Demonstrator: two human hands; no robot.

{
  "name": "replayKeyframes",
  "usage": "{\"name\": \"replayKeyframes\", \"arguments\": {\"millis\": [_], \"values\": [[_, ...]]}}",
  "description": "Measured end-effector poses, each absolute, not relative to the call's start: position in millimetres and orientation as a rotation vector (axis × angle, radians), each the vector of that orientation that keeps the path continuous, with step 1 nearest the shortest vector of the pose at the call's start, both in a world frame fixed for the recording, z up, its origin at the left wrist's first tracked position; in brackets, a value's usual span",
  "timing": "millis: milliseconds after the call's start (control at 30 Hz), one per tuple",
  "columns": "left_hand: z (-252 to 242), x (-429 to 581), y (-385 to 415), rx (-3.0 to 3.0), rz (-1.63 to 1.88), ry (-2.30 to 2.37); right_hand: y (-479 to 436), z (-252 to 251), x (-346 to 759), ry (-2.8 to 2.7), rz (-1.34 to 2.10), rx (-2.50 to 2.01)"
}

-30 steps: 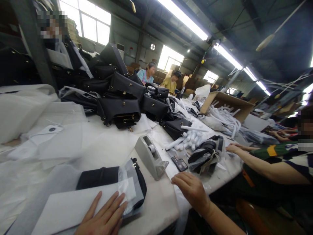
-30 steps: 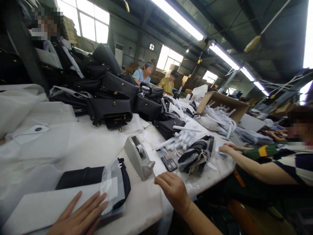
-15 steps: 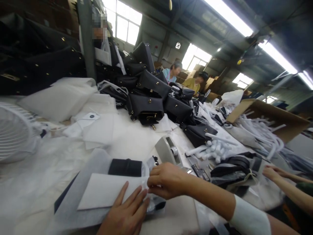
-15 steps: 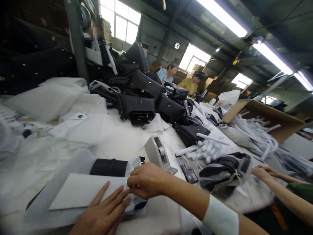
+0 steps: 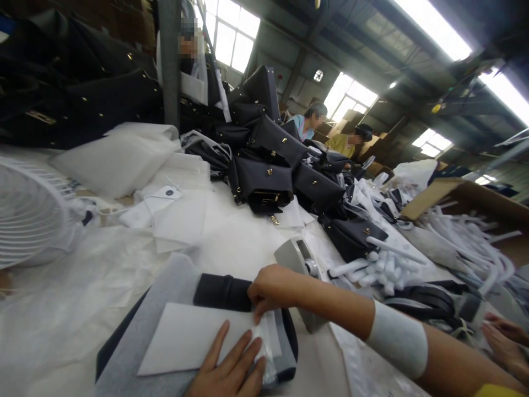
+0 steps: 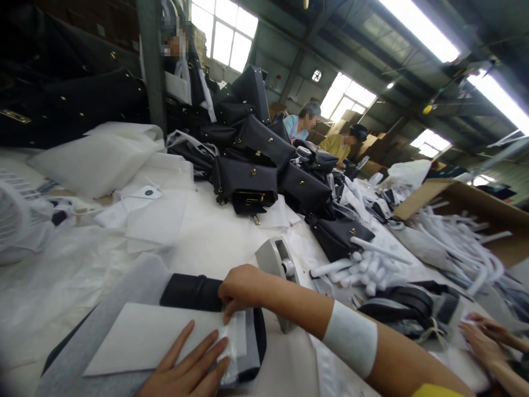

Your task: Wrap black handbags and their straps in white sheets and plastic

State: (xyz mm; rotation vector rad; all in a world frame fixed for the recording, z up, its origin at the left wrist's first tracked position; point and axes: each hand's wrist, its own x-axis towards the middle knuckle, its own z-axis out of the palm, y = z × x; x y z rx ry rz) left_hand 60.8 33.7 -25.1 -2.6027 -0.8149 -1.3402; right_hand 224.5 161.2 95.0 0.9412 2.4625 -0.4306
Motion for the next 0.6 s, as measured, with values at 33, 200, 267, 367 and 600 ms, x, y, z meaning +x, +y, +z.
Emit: {"name": "replayKeyframes", "arguments": {"millis": [33, 200, 267, 367, 600], "values": [[-25.0, 61.2, 34.7, -2.604, -1.335, -0.812, 164.5, 93.5, 224.5, 2.461, -0.474, 0.943], [-25.6, 62.5, 39.4, -2.561, -1.341, -0.769, 173.6, 89.9, 223.9, 2.358, -0.463, 0.902], [-26.0, 62.6, 40.1, -2.545, -1.358, -0.75, 177.0, 89.2, 223.9, 2.32, -0.429, 0.912], [-28.3, 62.9, 39.6, -2.548, -1.368, -0.756, 184.9, 86.0, 227.0, 2.312, -0.461, 0.956], [-35.5, 53.9, 41.8, -2.599, -1.23, -0.684, 204.7, 76.0, 241.7, 2.31, -0.626, 1.136]]}}
